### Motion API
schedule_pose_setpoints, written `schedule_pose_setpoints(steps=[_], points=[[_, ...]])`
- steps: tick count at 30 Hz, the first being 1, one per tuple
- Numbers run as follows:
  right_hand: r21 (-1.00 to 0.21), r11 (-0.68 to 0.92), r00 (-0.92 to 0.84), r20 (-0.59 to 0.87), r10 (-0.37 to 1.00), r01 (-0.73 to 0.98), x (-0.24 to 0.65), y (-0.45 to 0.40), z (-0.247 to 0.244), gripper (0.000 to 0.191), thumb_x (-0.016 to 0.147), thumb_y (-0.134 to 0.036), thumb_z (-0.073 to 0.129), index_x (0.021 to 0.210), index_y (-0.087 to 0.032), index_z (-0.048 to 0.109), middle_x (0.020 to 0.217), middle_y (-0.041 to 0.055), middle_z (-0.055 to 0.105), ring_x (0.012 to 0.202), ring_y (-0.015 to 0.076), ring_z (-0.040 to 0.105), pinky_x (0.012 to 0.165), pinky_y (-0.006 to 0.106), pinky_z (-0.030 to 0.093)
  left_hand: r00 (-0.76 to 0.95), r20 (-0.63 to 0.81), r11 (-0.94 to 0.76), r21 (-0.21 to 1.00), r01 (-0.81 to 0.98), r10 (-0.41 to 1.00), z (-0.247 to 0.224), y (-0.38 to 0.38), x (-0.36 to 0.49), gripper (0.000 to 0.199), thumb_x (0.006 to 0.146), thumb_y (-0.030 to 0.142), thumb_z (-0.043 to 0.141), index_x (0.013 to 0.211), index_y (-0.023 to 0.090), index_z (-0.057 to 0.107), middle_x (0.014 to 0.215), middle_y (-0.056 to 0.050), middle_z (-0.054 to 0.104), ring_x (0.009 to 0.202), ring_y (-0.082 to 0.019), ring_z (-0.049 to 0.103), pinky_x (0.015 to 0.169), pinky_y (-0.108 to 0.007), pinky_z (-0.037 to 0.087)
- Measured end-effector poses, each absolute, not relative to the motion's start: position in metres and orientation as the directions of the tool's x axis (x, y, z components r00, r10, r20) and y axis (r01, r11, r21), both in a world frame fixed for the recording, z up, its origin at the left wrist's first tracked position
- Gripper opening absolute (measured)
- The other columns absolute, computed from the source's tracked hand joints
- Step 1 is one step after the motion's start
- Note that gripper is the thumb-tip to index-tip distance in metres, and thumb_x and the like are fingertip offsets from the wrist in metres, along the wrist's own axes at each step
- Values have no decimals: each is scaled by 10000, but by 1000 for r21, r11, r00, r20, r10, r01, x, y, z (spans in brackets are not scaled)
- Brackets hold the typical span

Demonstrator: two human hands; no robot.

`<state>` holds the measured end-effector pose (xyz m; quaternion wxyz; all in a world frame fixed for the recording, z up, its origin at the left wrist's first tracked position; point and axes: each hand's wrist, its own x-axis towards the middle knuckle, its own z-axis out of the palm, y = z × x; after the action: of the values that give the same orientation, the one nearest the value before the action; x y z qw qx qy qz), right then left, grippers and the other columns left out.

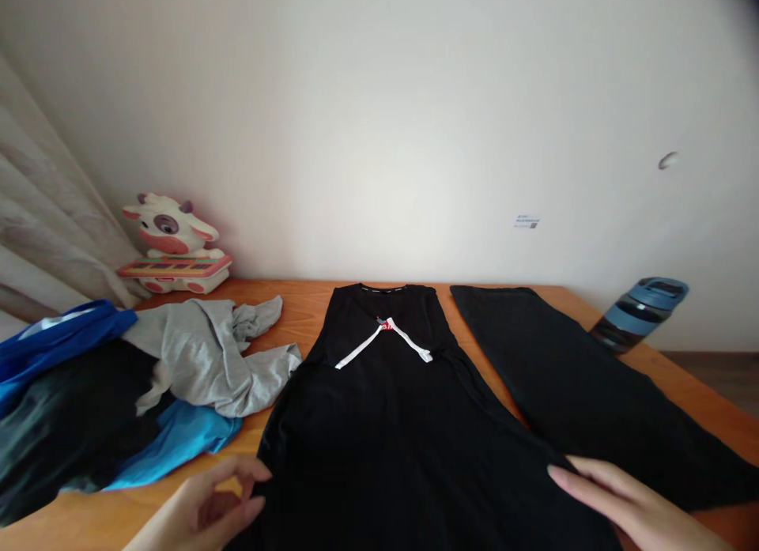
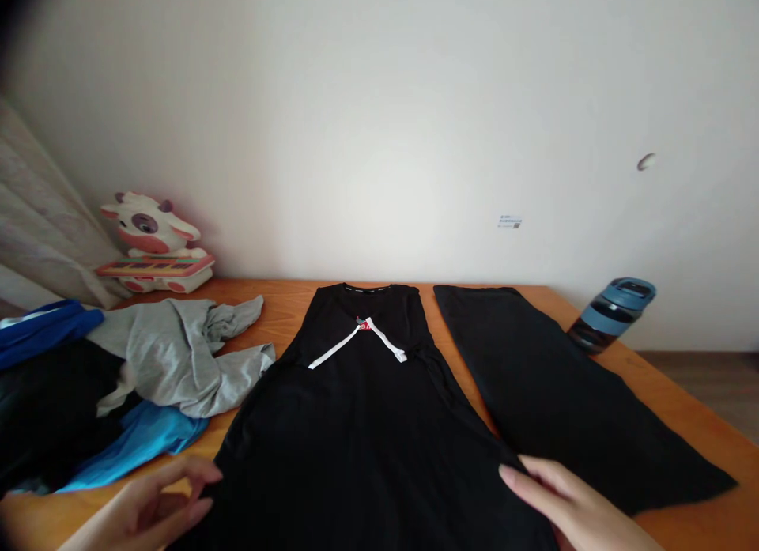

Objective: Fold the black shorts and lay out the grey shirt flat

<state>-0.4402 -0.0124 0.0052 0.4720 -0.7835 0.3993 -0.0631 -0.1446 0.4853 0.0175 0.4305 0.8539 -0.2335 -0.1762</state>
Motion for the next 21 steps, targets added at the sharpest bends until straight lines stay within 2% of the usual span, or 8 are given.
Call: schedule_pose_setpoints(steps=[4, 7, 10, 12, 14, 17, 19, 21], points=[[-883, -75, 635, -271, -724, -462, -382, -7, 45, 414, 680, -636, 756, 850, -259, 774, 894, 115, 795, 920, 338, 754, 775, 403, 602, 922, -79, -360, 931, -68, -378, 40, 449, -104, 500, 702, 669, 746, 928, 230, 666, 809, -19, 709, 706, -216, 675, 597, -282, 552], [-932, -21, 676, -247, -694, -361, -348, -10, 48, 436, 724, -631, 724, 849, -215, 754, 818, 112, 780, 815, 309, 756, 710, 387, 597, 948, -45, -356, 932, -74, -316, 30, 435, -78, 539, 737, 688, 701, 973, 206, 646, 799, -19, 708, 678, -202, 666, 576, -267, 540], [-956, -79, 720, -156, -677, -281, -345, -22, 31, 488, 805, -617, 646, 1021, -188, 740, 816, 131, 770, 746, 291, 748, 651, 391, 599, 870, 87, -452, 827, -335, -485, 9, 450, -68, 422, 879, 568, 587, 1076, 208, 688, 976, -66, 753, 877, -245, 720, 758, -320, 591], [-924, -286, 778, -18, -628, -253, -357, -30, 17, 509, 890, -567, 568, 1225, -199, 676, 916, 139, 773, 766, 274, 747, 663, 392, 610, 722, 197, -471, 640, -607, -663, -1, 474, -68, 336, 940, 406, 524, 1182, 255, 703, 1224, -79, 719, 1096, -259, 695, 936, -347, 564], [-755, -624, 857, 174, -485, -200, -375, -38, 6, 491, 954, -448, 503, 1399, -252, 569, 1115, 130, 743, 910, 258, 741, 806, 407, 615, 542, 240, -435, 383, -815, -805, -3, 497, -71, 419, 945, 250, 493, 1320, 337, 658, 1423, -49, 619, 1246, -249, 631, 1035, -344, 517], [-285, -957, 947, 287, -142, -57, -394, -42, -2, 583, 917, -201, 482, 1471, -382, 504, 1335, 64, 642, 1148, 252, 663, 1018, 439, 540, 361, 218, -349, 92, -933, -907, 3, 516, -73, 598, 913, 117, 491, 1425, 417, 567, 1498, -22, 560, 1291, -242, 603, 1032, -321, 522], [-114, -993, 969, 248, 8, 37, -396, -40, -3, 668, 839, -98, 500, 1411, -436, 567, 1390, 30, 606, 1220, 260, 621, 1046, 453, 522, 313, 231, -315, 30, -949, -921, 7, 514, -73, 604, 893, 80, 497, 1375, 424, 616, 1513, -13, 549, 1333, -259, 569, 1054, -346, 514], [-111, -991, 973, 227, 51, 78, -392, -34, 0, 616, 804, -78, 528, 1299, -417, 665, 1461, 16, 564, 1297, 274, 568, 1074, 466, 499, 310, 235, -303, 66, -951, -921, 10, 504, -73, 526, 893, 94, 510, 1286, 394, 689, 1532, -9, 533, 1382, -276, 523, 1095, -391, 491]])
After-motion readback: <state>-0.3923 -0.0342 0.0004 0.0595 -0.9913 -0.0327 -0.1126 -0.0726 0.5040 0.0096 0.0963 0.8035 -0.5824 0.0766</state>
